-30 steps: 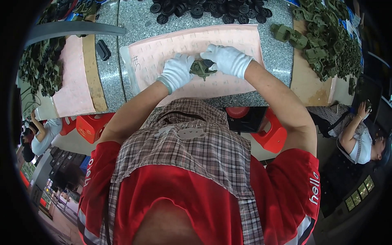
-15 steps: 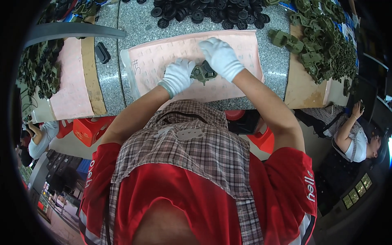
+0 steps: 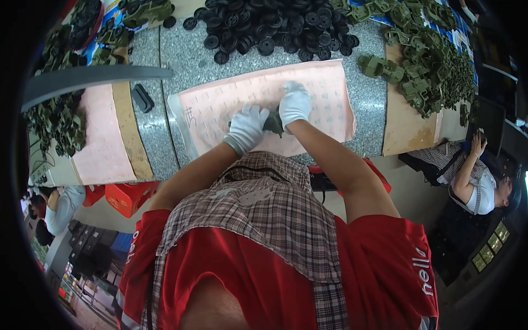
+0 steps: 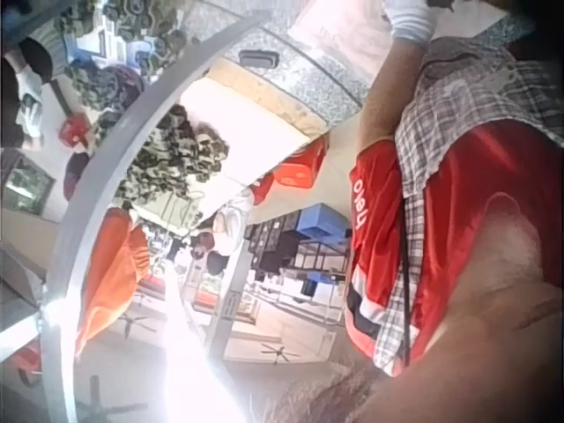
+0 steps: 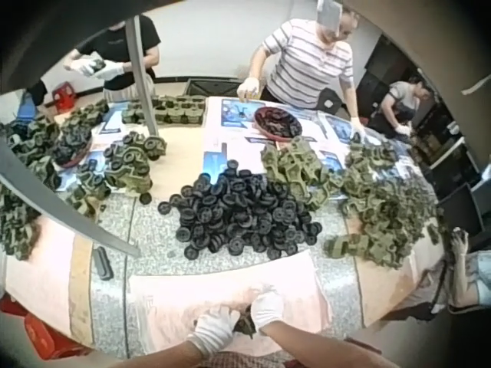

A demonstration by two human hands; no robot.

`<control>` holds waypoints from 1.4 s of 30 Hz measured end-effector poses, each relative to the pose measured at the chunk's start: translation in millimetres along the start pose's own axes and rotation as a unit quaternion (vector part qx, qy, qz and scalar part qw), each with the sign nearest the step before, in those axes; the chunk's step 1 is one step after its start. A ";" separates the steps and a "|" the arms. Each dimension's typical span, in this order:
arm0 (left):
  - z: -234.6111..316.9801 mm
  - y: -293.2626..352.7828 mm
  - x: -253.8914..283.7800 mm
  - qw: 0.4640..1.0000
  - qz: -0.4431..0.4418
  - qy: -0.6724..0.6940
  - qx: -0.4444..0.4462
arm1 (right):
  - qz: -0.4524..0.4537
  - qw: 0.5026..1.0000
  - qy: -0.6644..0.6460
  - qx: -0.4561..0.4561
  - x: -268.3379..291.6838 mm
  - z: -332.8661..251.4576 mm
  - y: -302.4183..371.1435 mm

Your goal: The person assembles toy vehicles by attaching wheels onto vehicle frames by hand and placing the completed vehicles aside.

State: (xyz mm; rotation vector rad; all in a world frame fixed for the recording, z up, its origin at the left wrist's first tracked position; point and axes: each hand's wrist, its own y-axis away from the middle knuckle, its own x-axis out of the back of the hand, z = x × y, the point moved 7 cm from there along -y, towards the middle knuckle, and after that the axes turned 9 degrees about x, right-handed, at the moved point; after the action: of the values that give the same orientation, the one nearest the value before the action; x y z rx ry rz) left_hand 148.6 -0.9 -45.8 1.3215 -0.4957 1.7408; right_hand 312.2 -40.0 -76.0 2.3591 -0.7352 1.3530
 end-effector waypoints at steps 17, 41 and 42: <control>0.7 -4.4 11.2 0.998 0.017 0.056 -0.011 | -0.193 0.963 0.079 0.172 4.3 -52.7 -9.4; -15.1 40.1 -14.8 0.672 -0.041 0.622 0.399 | 0.061 0.970 0.195 0.133 68.1 33.4 -181.3; -31.3 42.8 -19.8 0.786 -0.058 0.486 0.378 | 0.080 0.972 0.176 0.134 75.7 32.6 -180.5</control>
State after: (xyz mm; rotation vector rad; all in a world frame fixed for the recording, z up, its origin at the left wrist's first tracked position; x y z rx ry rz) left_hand 96.8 -8.8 -67.3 0.6811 0.9392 2.3010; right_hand 471.2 69.8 -30.8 2.1899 -0.6833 1.9861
